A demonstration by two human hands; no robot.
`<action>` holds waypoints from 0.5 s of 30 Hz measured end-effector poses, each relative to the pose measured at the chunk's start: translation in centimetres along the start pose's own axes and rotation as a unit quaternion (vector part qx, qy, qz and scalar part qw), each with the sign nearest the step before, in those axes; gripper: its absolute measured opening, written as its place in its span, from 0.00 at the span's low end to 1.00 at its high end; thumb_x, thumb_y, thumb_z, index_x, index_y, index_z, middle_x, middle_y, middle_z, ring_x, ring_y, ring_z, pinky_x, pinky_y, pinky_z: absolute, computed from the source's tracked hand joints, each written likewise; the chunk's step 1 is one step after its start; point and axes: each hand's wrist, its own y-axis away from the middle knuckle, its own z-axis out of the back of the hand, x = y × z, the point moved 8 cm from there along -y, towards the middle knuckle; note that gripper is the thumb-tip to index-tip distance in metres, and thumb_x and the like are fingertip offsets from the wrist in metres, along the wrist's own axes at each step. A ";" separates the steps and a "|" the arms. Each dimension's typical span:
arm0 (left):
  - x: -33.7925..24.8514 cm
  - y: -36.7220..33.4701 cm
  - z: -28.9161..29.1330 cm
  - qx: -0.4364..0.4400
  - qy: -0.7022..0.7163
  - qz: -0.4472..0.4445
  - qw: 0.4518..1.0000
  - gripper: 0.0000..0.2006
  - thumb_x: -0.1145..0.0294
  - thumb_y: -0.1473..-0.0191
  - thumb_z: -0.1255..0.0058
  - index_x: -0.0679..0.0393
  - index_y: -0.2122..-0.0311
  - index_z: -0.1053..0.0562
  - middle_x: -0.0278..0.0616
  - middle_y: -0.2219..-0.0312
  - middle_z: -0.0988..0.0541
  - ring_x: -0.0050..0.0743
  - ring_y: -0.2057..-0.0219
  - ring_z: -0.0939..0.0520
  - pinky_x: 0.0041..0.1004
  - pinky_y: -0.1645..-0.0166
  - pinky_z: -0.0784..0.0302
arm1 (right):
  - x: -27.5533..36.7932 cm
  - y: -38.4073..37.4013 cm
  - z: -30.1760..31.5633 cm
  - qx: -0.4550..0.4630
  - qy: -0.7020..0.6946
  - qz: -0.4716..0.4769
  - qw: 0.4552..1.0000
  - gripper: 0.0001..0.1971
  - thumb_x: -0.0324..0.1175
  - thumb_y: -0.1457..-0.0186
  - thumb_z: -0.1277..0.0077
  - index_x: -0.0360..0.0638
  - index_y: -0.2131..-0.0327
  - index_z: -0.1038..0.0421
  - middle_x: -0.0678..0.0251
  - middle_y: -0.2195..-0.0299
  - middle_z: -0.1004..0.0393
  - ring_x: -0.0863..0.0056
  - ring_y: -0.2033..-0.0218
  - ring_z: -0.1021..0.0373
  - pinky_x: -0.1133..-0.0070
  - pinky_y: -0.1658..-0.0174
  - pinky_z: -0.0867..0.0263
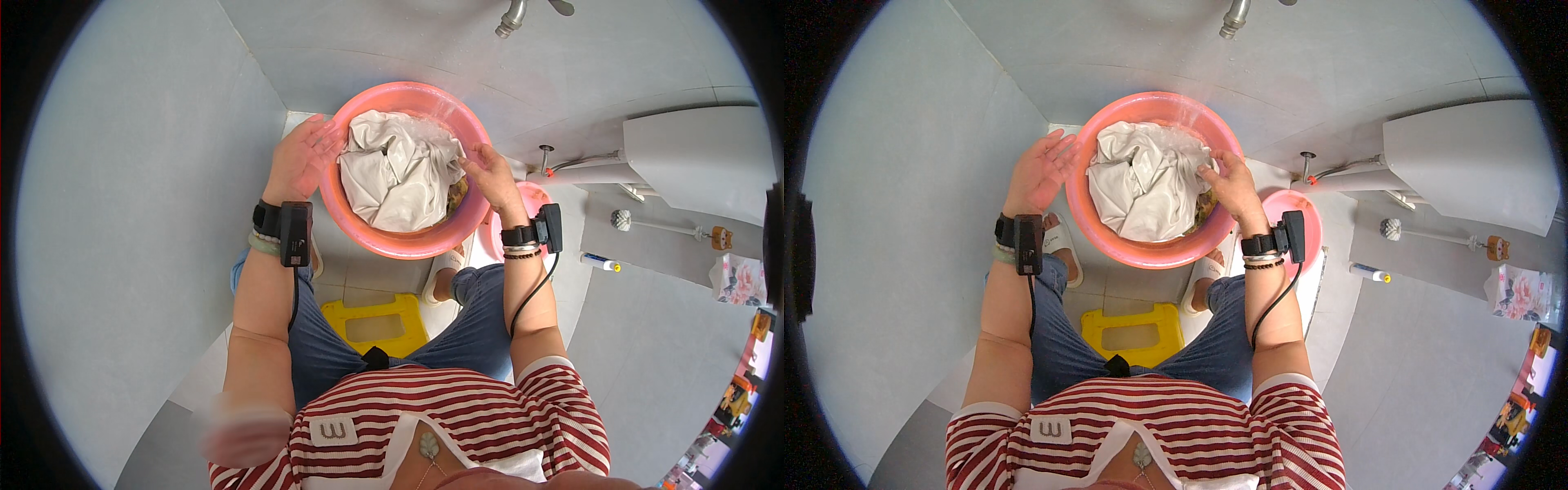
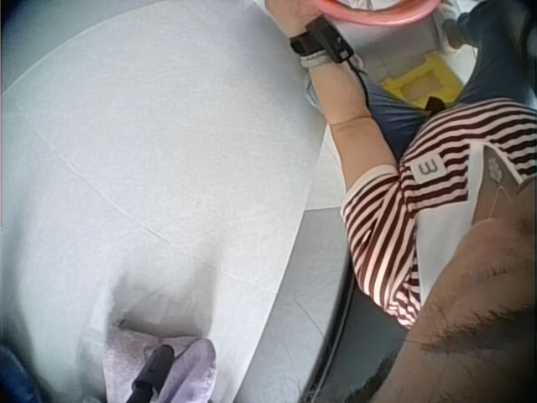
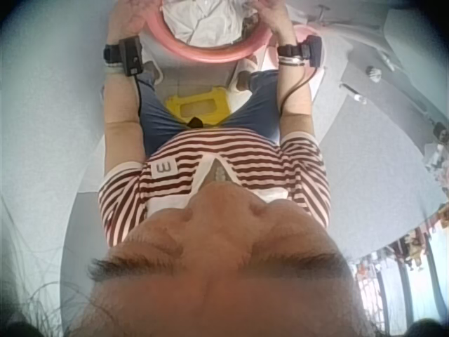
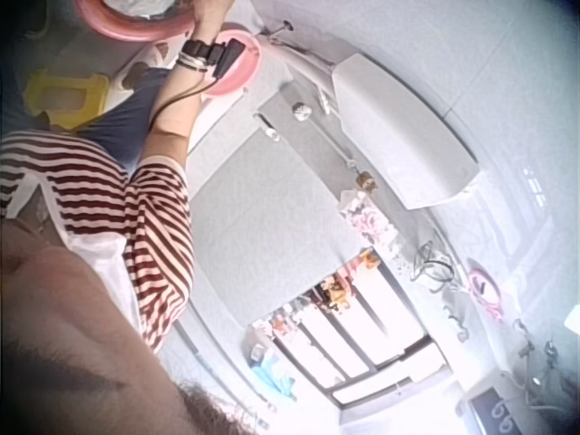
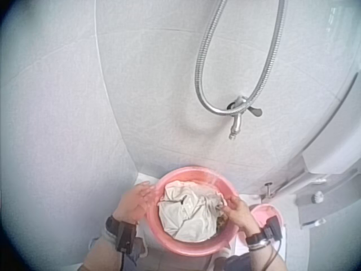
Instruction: The person sits on a small stool in a bathroom and hand-washes clothes in a pink basin. They wring out a light-colored cloth, pour soapy water into a blue bucket, add more clothes from a second basin, rinse them under the tap, and continue scrubbing and wringing the items.
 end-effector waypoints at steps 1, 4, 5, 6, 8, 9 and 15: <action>0.0 0.0 -0.1 0.001 0.000 0.000 1.000 0.20 0.71 0.48 0.58 0.66 0.50 0.43 0.51 0.54 0.35 0.41 0.55 0.30 0.34 0.51 0.32 | -0.2 -0.1 0.1 -0.009 0.003 0.009 1.000 0.24 0.39 0.56 0.45 0.34 0.57 0.34 0.57 0.63 0.29 0.73 0.66 0.33 0.78 0.60 0.38; 0.0 0.0 0.1 -0.004 0.001 0.001 1.000 0.20 0.71 0.48 0.58 0.66 0.51 0.42 0.50 0.55 0.35 0.41 0.55 0.30 0.34 0.51 0.32 | -0.2 -0.1 0.1 -0.014 0.020 0.012 1.000 0.25 0.39 0.57 0.45 0.34 0.56 0.34 0.57 0.63 0.29 0.73 0.67 0.33 0.78 0.60 0.37; 0.0 -0.1 0.2 -0.007 0.002 0.002 1.000 0.20 0.71 0.48 0.57 0.66 0.51 0.42 0.50 0.55 0.35 0.41 0.55 0.30 0.34 0.51 0.32 | -0.2 -0.2 0.1 -0.012 0.019 0.010 1.000 0.25 0.39 0.57 0.45 0.34 0.56 0.34 0.57 0.63 0.29 0.72 0.67 0.33 0.78 0.60 0.37; 0.0 0.0 0.1 -0.008 0.002 0.002 1.000 0.20 0.71 0.48 0.57 0.66 0.51 0.42 0.50 0.55 0.35 0.41 0.55 0.30 0.34 0.51 0.32 | -0.2 -0.2 0.1 -0.010 0.019 0.008 1.000 0.25 0.39 0.57 0.45 0.34 0.56 0.34 0.57 0.63 0.29 0.72 0.67 0.33 0.78 0.60 0.38; 0.0 0.1 0.0 -0.011 0.002 0.002 1.000 0.20 0.71 0.48 0.57 0.65 0.51 0.42 0.50 0.55 0.35 0.41 0.55 0.30 0.34 0.51 0.32 | -0.1 -0.1 0.1 -0.010 0.019 0.005 1.000 0.25 0.40 0.57 0.45 0.34 0.57 0.34 0.57 0.63 0.29 0.72 0.67 0.33 0.78 0.60 0.37; 0.0 0.1 0.1 -0.010 0.002 0.002 1.000 0.20 0.70 0.48 0.57 0.65 0.51 0.42 0.50 0.55 0.35 0.41 0.55 0.30 0.34 0.51 0.32 | 0.0 0.0 0.1 -0.012 0.019 0.005 1.000 0.25 0.40 0.57 0.45 0.34 0.57 0.34 0.57 0.63 0.29 0.72 0.67 0.33 0.78 0.61 0.37; 0.0 0.0 0.1 -0.004 0.000 -0.001 1.000 0.21 0.70 0.48 0.57 0.66 0.50 0.42 0.51 0.55 0.35 0.41 0.54 0.30 0.34 0.51 0.32 | 0.3 0.0 0.1 -0.017 0.020 0.015 1.000 0.25 0.39 0.57 0.45 0.34 0.57 0.34 0.59 0.65 0.28 0.75 0.70 0.34 0.79 0.62 0.37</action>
